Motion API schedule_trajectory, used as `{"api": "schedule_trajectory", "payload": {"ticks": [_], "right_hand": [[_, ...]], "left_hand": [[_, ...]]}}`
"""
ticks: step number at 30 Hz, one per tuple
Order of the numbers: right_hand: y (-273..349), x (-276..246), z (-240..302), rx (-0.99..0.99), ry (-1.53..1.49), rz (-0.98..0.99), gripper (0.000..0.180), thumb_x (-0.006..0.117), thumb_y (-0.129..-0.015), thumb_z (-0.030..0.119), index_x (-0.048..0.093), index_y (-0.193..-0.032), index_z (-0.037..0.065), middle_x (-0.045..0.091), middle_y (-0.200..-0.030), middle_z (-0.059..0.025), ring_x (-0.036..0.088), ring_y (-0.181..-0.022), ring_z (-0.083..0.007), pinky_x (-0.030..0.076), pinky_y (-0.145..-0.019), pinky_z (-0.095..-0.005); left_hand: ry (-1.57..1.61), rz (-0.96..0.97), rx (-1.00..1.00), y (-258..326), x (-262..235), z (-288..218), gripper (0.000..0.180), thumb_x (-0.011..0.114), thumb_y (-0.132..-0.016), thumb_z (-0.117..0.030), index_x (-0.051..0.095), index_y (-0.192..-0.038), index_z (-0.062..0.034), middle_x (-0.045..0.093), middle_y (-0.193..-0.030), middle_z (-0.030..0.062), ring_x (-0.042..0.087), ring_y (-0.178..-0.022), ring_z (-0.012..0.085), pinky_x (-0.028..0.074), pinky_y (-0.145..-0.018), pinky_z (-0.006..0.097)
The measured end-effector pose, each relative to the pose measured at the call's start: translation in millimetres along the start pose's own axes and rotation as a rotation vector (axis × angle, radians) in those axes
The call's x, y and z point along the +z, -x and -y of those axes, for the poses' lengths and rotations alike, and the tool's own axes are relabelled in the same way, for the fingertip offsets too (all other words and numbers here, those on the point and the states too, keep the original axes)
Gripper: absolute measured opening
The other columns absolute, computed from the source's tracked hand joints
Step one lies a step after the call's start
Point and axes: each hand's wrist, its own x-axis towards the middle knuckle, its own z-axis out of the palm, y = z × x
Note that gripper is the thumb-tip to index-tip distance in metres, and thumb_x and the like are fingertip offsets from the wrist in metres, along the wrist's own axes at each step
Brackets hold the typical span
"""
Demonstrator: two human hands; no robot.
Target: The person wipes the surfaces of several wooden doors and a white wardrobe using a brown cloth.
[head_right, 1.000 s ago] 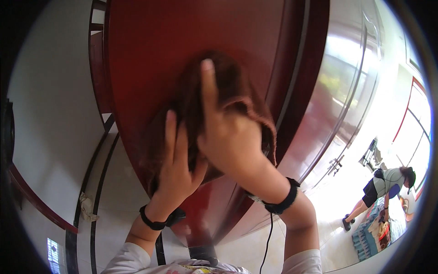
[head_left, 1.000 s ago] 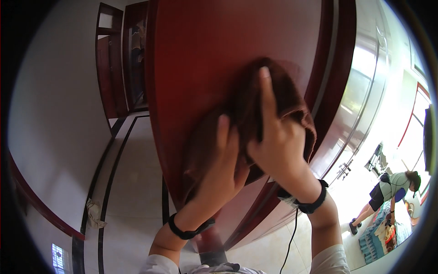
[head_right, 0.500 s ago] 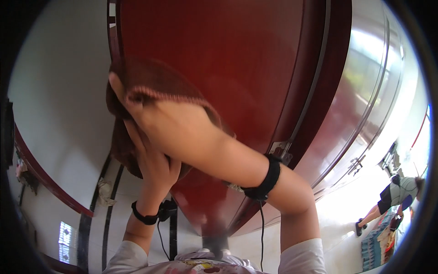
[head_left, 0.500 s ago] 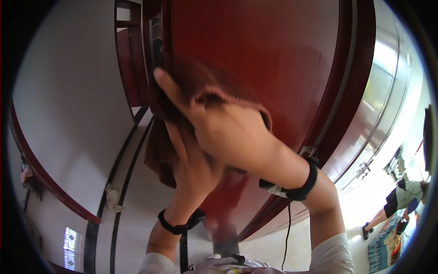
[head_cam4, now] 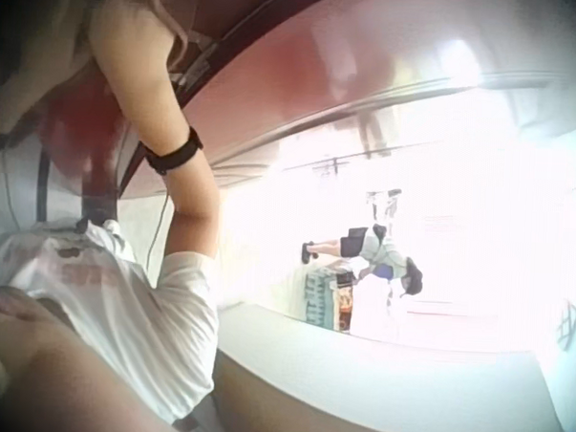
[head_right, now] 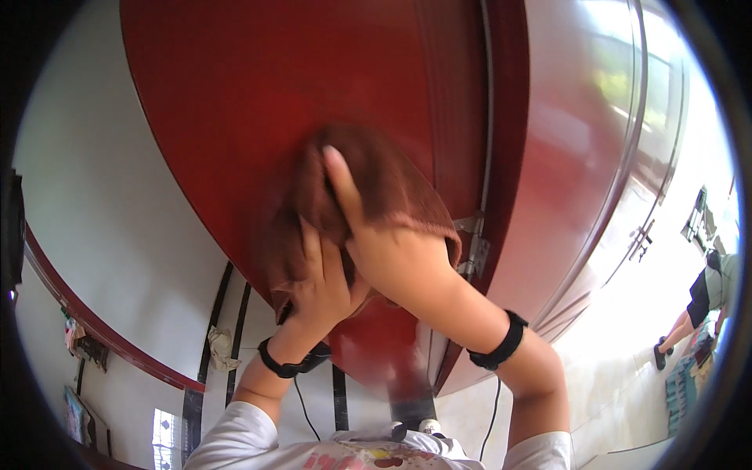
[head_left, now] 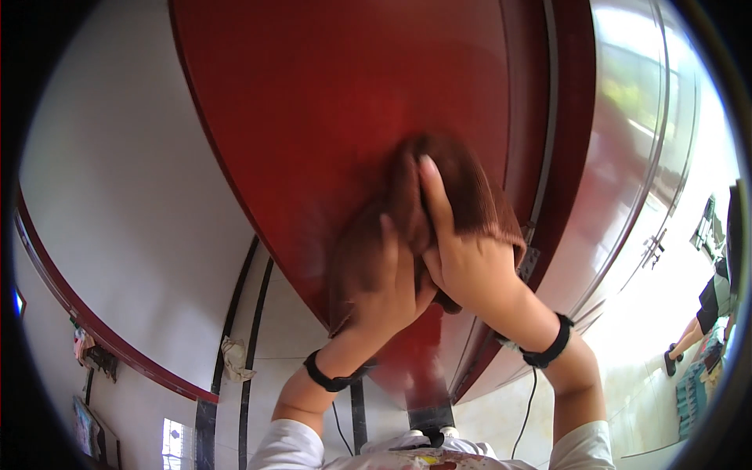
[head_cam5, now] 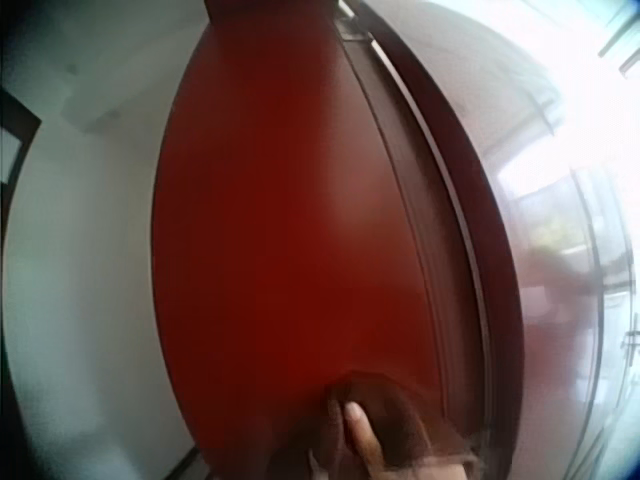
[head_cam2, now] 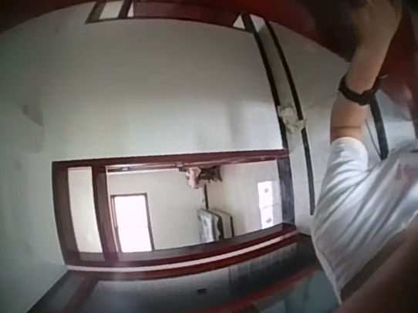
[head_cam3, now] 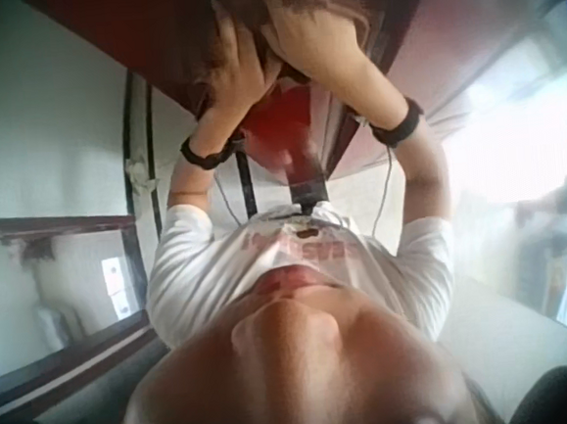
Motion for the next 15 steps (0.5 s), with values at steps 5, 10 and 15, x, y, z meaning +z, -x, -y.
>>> {"api": "schedule_trajectory", "payload": {"ticks": [5, 10, 15], "right_hand": [[44, -2, -14, 0.073, -0.029, 0.039, 0.068, 0.057, -0.068, 0.014, 0.029, -0.127, -0.002, 0.037, -0.12, -0.0297, 0.039, -0.107, -0.0464, 0.032, -0.089, -0.0482], [8, -5, 1, 0.148, -0.291, 0.028, 0.066, 0.057, -0.07, 0.011, 0.028, -0.127, -0.002, 0.041, -0.119, -0.0258, 0.042, -0.108, -0.0406, 0.033, -0.09, -0.0417], [39, 39, -1, -0.074, 0.047, -0.166, 0.061, 0.052, -0.07, 0.018, 0.035, -0.123, -0.005, 0.043, -0.115, -0.0264, 0.044, -0.103, -0.0427, 0.031, -0.09, -0.0467]], "left_hand": [[0.092, 0.093, 0.134, 2, -14, 30, 0.056, 0.047, -0.078, -0.033, 0.042, -0.12, 0.0042, 0.025, -0.135, 0.0174, 0.032, -0.119, 0.0341, 0.027, -0.095, 0.049], [-0.101, -0.273, 0.007, -22, -22, 81, 0.059, 0.044, -0.08, -0.031, 0.032, -0.125, 0.0053, 0.024, -0.133, 0.0213, 0.033, -0.116, 0.0395, 0.029, -0.095, 0.043], [-0.248, -0.234, -0.019, 25, -10, 59, 0.054, 0.039, -0.082, -0.032, 0.037, -0.122, 0.0046, 0.029, -0.131, 0.0209, 0.037, -0.112, 0.0382, 0.032, -0.093, 0.043]]}}
